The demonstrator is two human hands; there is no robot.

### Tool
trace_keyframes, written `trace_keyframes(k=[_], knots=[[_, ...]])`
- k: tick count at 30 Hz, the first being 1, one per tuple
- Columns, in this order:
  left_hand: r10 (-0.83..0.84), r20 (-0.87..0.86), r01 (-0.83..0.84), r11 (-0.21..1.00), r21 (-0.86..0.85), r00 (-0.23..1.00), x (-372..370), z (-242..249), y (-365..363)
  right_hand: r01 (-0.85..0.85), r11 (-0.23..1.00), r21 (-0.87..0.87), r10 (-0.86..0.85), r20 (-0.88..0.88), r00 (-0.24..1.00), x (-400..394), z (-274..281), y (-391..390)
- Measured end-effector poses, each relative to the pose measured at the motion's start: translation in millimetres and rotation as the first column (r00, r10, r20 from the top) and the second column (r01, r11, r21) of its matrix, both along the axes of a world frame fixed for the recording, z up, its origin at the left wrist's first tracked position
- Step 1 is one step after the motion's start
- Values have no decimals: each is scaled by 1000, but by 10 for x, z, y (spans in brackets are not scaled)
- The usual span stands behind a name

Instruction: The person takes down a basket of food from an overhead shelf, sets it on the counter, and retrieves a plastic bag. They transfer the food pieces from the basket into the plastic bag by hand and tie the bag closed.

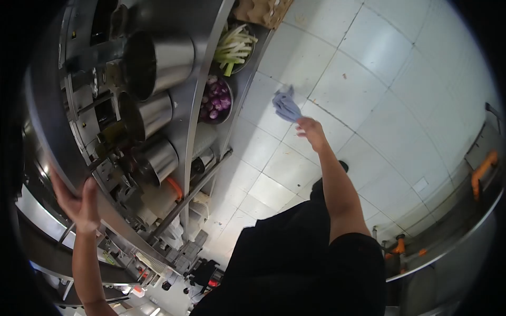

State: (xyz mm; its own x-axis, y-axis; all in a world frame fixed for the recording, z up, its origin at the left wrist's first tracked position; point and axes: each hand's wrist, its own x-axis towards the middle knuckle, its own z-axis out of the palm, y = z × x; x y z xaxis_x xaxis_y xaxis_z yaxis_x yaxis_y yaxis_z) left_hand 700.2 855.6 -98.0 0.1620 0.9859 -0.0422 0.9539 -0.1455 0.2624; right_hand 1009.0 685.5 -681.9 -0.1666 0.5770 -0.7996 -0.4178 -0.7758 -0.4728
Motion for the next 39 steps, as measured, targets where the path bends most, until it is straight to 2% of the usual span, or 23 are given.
trace_keyframes(k=[2,3,4,9,11,13,16,17,19,20,21,22,23,26,28,29,30,32,33,34,36,38,39], knots=[[-179,109,180,984,0,978,305,-64,176,-70,954,-293,114,136,984,543,126,-374],[-175,125,175,985,12,977,280,-53,189,107,960,-260,-83,104,991,720,529,-409],[-275,-48,276,961,16,960,253,36,218,276,934,-227,-271,55,961,865,989,-420],[-237,-151,256,959,122,960,306,201,184,334,942,33,-334,11,942,1216,2961,-28],[-207,-104,221,965,141,973,294,240,138,441,856,271,-469,44,882,1076,4071,219],[-176,-89,190,964,186,980,313,312,112,294,741,604,-402,47,914,899,5050,395],[-139,-113,156,975,161,984,373,392,75,18,561,828,-117,58,991,583,6339,631],[-132,-131,149,980,133,983,375,424,63,-239,352,905,0,255,967,527,6603,748],[-124,-186,145,984,102,975,386,442,86,-340,174,924,223,299,928,342,7307,911],[-124,-174,148,980,131,977,354,402,89,-354,151,923,210,320,924,301,7539,932],[-77,-108,75,997,-21,991,302,347,99,-411,16,912,151,404,902,279,7739,949],[-22,-48,13,984,-179,999,272,341,124,-468,-114,876,82,478,875,316,7862,1005],[-25,-31,20,988,-156,999,285,383,138,-484,-132,865,67,495,866,417,7909,1094],[-65,202,61,998,26,977,396,460,119,-692,42,720,270,659,702,904,7802,1458],[-97,-123,102,994,35,988,419,570,163,-824,169,540,289,772,566,1414,7378,1778],[-94,-116,101,994,51,989,413,557,178,-865,236,443,274,823,497,1763,6994,1872],[-102,-109,109,992,64,989,408,517,175,-953,193,233,211,939,272,2235,6543,1924],[-90,-76,94,994,48,993,469,629,193,-944,192,-268,439,884,-161,3173,6191,1898],[-84,-51,86,995,42,995,462,584,187,-919,151,-365,473,843,-257,3762,5818,1793],[-16,-61,18,999,45,998,601,668,184,-885,209,-416,528,810,-256,4259,5715,1650],[68,-181,-32,980,198,981,634,349,123,-744,514,-427,570,818,-75,5234,5472,1168],[381,-243,-335,919,207,892,1091,489,118,-438,738,-513,559,829,-27,6009,5155,514],[484,-186,-374,824,426,855,1210,377,109,-314,743,-591,629,777,27,6211,5223,290]])
